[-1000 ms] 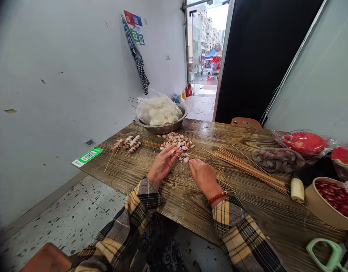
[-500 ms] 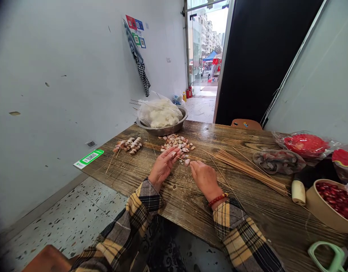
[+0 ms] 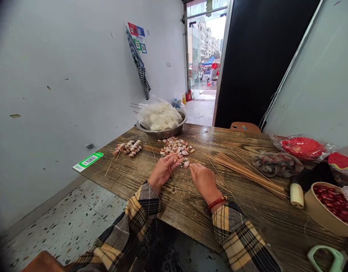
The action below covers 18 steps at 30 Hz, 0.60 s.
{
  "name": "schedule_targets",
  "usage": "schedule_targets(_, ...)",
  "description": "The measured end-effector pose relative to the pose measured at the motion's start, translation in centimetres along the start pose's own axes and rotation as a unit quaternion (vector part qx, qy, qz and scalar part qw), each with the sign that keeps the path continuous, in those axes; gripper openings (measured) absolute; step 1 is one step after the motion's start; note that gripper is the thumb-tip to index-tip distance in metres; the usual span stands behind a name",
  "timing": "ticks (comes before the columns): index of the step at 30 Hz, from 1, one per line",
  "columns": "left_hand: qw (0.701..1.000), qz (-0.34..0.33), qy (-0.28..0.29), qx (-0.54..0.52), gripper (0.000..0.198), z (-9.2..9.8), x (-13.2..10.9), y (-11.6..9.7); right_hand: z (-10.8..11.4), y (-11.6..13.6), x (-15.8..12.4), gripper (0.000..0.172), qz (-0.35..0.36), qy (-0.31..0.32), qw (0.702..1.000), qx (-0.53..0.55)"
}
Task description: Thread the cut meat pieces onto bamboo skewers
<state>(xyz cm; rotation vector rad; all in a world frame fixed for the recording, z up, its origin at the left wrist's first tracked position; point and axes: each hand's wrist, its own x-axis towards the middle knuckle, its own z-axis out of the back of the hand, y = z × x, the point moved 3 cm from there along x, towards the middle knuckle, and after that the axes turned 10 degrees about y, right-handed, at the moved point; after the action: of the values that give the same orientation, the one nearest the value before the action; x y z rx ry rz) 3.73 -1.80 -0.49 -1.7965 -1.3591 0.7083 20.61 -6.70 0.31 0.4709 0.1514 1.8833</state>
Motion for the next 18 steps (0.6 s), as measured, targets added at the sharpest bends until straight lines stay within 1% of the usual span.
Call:
schedule_targets(3,1.0,0.002,0.002,0.014,0.017,0.07,0.07,0.06,-0.13,-0.02,0.03,0.029,0.003,-0.002,1.0,-0.002)
schedule_targets(8,1.0,-0.015,-0.006,-0.012,0.016,0.4,0.27,0.17,-0.17,-0.14,0.03,0.029,0.007,-0.005,1.0,0.009)
schedule_targets(13,0.999,-0.032,0.013,-0.02,0.02,0.35,0.22,0.01,-0.05,-0.15,-0.06,0.029,-0.002,0.001,1.0,0.004)
schedule_targets(18,1.0,-0.021,0.02,0.009,0.022,0.2,0.14,-0.1,0.08,-0.13,-0.09,0.028,-0.013,0.004,1.0,-0.002)
